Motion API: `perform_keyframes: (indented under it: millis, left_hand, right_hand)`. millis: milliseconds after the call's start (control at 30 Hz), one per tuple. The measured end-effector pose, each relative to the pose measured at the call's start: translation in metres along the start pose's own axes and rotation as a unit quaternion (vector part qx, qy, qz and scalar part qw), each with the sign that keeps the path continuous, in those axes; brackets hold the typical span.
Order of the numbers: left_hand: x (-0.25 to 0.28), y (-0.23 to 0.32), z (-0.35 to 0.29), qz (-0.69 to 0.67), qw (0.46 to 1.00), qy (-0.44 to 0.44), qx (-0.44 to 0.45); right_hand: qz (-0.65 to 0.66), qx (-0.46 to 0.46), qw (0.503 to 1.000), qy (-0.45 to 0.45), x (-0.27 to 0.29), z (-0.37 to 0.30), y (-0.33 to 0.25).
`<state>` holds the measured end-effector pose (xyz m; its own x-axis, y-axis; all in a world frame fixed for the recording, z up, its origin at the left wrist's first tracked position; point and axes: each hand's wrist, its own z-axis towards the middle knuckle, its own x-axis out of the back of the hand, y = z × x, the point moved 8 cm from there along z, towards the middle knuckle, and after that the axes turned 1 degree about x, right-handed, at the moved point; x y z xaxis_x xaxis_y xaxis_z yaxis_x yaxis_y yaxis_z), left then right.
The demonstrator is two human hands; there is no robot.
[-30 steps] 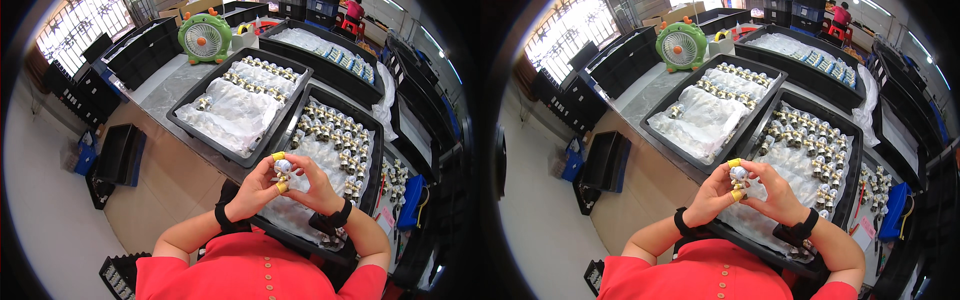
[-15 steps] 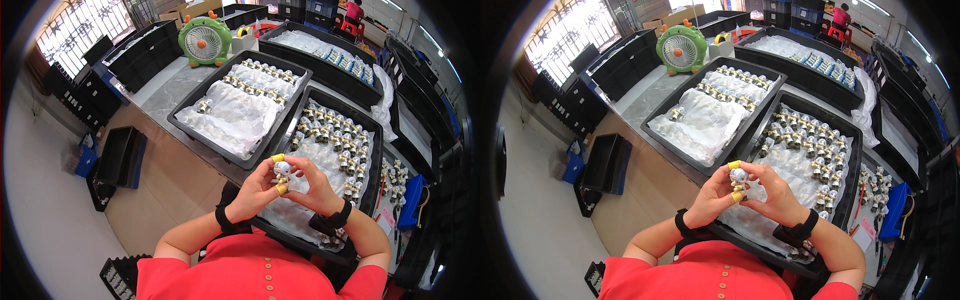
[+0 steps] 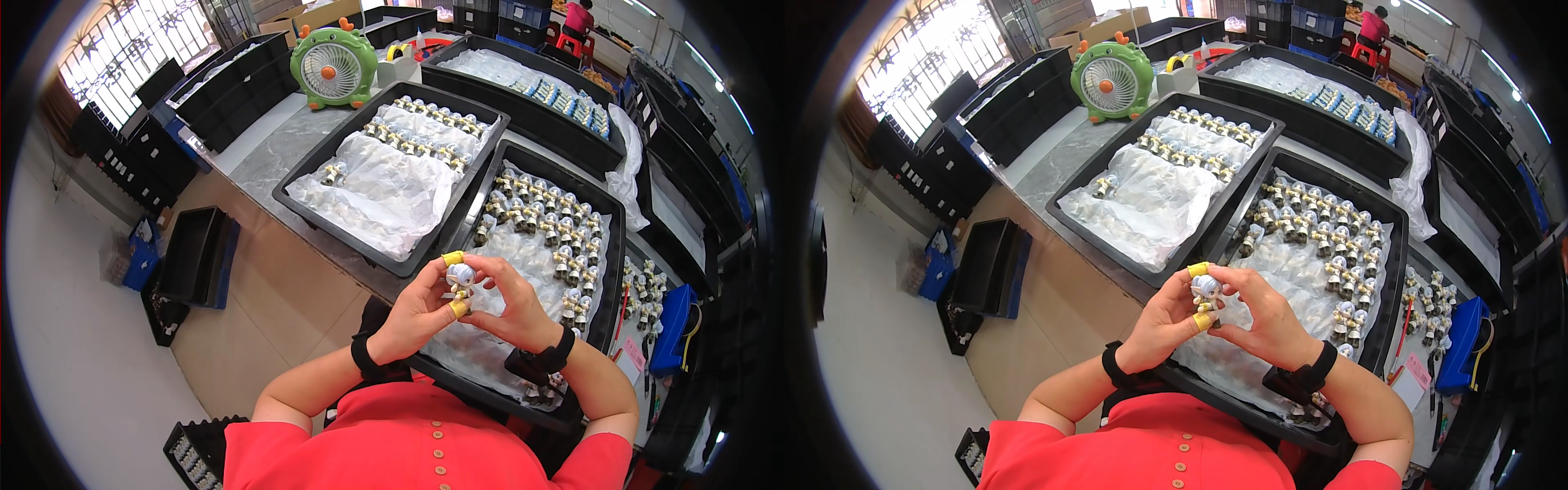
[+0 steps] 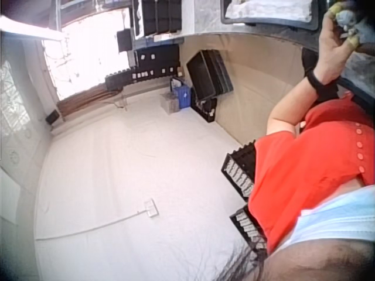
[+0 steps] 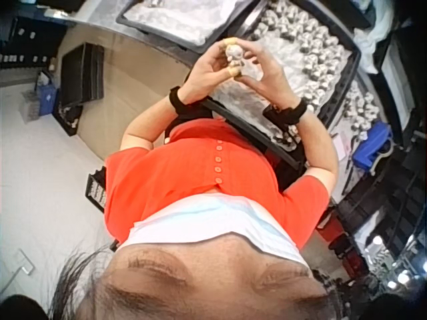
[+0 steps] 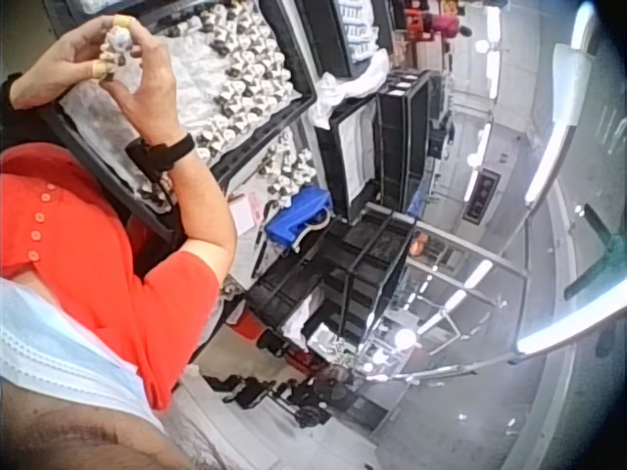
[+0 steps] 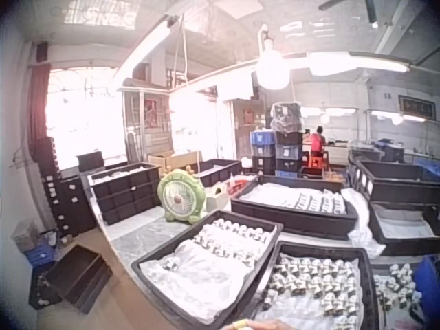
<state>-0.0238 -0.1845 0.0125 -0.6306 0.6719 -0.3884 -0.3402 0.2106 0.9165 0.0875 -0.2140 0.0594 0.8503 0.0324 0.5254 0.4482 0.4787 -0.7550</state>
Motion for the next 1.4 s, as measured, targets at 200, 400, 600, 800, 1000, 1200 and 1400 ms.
perform_keyframes:
  millis: [200,400,600,800,1000,1200,1400]
  left_hand:
    - [0.000,0.000,0.000,0.002,1.000,0.001,0.000]
    - [0.000,0.000,0.000,0.006,1.000,-0.002,-0.003]
    - [-0.002,0.003,0.001,0.003,1.000,0.001,-0.012]
    - [-0.001,0.002,0.001,-0.002,1.000,0.001,-0.012]
    - [0.000,0.001,0.001,-0.002,1.000,0.000,-0.014]
    - [0.002,0.006,-0.001,-0.020,0.999,0.037,-0.031]
    - [0.008,-0.004,0.002,-0.033,0.999,0.013,0.003]
  right_hand:
    - [-0.001,0.004,1.000,0.001,0.000,0.000,0.000]
    - [-0.002,0.002,1.000,0.002,0.000,0.000,0.000]
    - [-0.001,0.007,1.000,0.004,0.000,0.000,-0.001]
    - [0.000,0.003,1.000,0.002,0.000,0.000,0.001]
    - [-0.001,-0.002,1.000,0.000,0.000,0.000,0.002]
    - [-0.032,0.017,0.999,0.024,0.003,0.001,-0.003]
    - [-0.065,0.034,0.996,0.042,0.006,0.000,-0.007]
